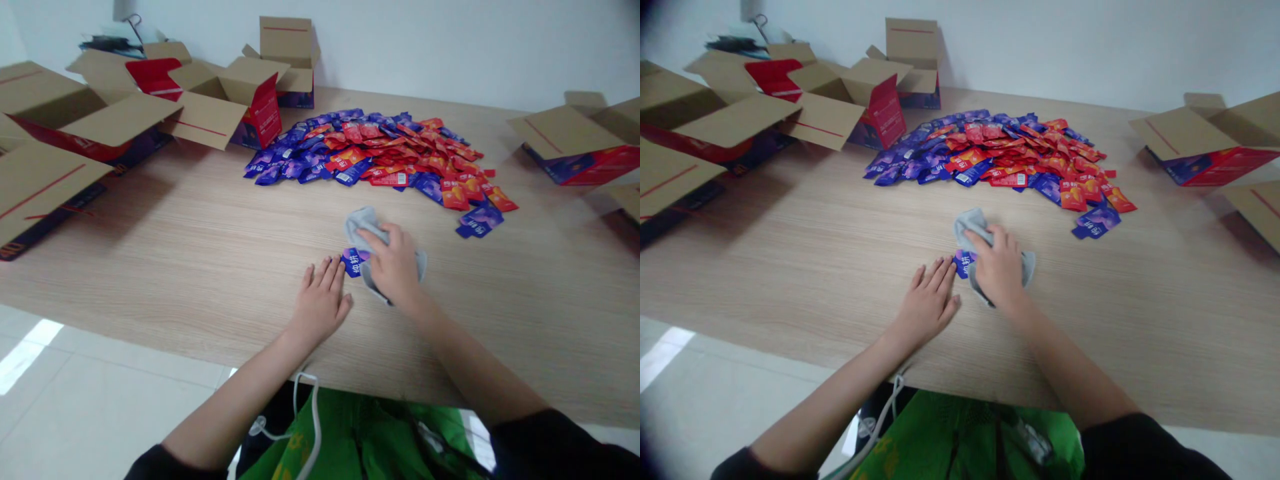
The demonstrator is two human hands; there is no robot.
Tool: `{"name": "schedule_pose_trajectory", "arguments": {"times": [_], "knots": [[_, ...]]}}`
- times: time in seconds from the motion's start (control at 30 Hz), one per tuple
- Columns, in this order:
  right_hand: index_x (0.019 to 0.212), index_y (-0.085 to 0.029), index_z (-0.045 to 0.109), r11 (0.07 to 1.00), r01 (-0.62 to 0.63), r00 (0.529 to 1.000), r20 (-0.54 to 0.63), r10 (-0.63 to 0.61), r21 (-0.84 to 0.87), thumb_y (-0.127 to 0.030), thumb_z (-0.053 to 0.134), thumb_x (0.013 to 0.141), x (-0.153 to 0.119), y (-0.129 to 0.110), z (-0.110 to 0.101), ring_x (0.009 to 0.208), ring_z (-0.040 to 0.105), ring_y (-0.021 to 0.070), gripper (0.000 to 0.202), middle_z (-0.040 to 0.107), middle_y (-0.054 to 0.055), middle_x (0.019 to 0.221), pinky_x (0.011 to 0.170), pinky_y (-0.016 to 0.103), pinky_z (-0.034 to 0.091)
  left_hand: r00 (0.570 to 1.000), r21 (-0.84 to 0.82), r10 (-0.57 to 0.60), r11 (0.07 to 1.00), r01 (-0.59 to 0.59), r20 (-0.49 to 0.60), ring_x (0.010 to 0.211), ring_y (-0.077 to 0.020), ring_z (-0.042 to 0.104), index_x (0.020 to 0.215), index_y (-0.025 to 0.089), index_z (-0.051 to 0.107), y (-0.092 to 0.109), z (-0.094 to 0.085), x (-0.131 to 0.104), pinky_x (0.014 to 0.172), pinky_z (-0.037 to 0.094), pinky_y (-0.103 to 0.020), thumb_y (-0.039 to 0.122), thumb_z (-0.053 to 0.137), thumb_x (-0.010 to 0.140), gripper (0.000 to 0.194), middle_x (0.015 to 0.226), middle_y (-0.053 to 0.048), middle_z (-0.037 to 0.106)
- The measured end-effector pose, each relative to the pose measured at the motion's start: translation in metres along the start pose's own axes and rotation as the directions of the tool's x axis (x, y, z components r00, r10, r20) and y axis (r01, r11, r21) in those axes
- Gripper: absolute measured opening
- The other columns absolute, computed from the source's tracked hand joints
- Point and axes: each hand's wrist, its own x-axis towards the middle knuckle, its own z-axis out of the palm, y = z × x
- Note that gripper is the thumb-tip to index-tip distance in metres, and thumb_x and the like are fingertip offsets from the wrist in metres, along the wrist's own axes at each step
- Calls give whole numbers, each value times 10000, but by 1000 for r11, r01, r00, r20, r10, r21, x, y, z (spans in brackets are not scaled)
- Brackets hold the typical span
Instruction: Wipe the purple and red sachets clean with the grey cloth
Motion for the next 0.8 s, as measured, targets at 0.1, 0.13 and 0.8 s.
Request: {"name": "schedule_pose_trajectory", "arguments": {"times": [0.1,0.13,0.8], "knots": [[1357,-345,577,991,110,989,108,-102,-72,-232,494,897,-8,-27,10,1071,460,278,481,500,98,1356,875,426,368,1000,-4,-8,1000,9,12,1477,-255,272,1491,122,381,0,0,-1,1197,227,-496,424,347,990,586,1574,-112,361],[1356,-345,577,991,94,989,123,-81,-99,-247,502,896,-12,-25,12,1067,459,284,476,503,101,1357,866,430,361,1000,-8,-11,1000,11,10,1479,-248,269,1494,133,377,-1,-1,-1,1200,224,-488,421,347,991,581,1580,-101,352],[1372,-228,547,995,62,995,82,-56,-76,-428,400,963,-17,-25,17,1066,459,310,479,479,155,1380,903,462,360,1000,3,3,1000,-3,8,1476,-254,275,1487,133,382,-1,0,-1,1195,229,-496,409,351,994,566,1582,-101,351]]}}
